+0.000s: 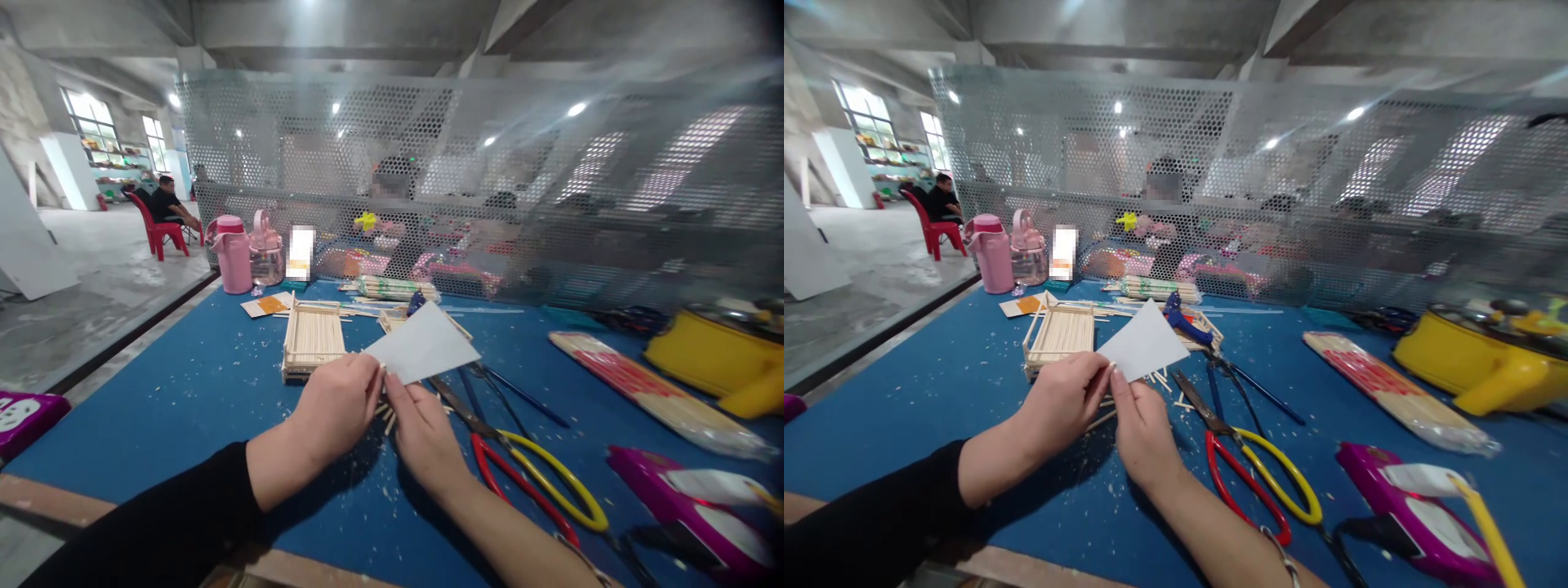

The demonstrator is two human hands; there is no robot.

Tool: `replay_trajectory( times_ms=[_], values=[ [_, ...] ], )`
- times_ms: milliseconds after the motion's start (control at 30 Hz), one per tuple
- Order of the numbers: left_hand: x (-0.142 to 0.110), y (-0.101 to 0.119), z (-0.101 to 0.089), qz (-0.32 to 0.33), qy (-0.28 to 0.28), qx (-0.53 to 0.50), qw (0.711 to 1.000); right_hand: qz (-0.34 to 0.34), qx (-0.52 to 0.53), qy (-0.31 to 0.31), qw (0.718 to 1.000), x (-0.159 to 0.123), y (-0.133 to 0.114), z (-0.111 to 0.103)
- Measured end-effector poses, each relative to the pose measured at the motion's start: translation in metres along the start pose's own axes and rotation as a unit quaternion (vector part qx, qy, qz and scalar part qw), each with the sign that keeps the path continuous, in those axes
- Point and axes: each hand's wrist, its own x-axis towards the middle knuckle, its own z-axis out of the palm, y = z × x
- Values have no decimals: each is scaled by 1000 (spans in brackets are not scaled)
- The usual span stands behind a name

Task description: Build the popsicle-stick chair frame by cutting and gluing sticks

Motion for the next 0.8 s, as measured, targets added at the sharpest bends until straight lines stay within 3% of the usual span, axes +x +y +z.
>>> replay_trajectory(
  times_ms=[133,333,533,633,800],
  values=[
    [1,1,0,0,-30,-8,1000,-28,-19,7,999,0,2,-1],
    [-2,7,-1,-60,-16,-171,983,-99,-8,-34,994,0,2,-4],
    [-1,6,-2,-84,-4,-243,966,-140,-114,75,981,6,4,-13],
    [1,5,-2,-112,-4,-269,957,-191,-205,83,956,7,4,-17],
    [0,3,0,-130,15,-259,957,-348,-324,59,878,6,3,-17]
  ],
)
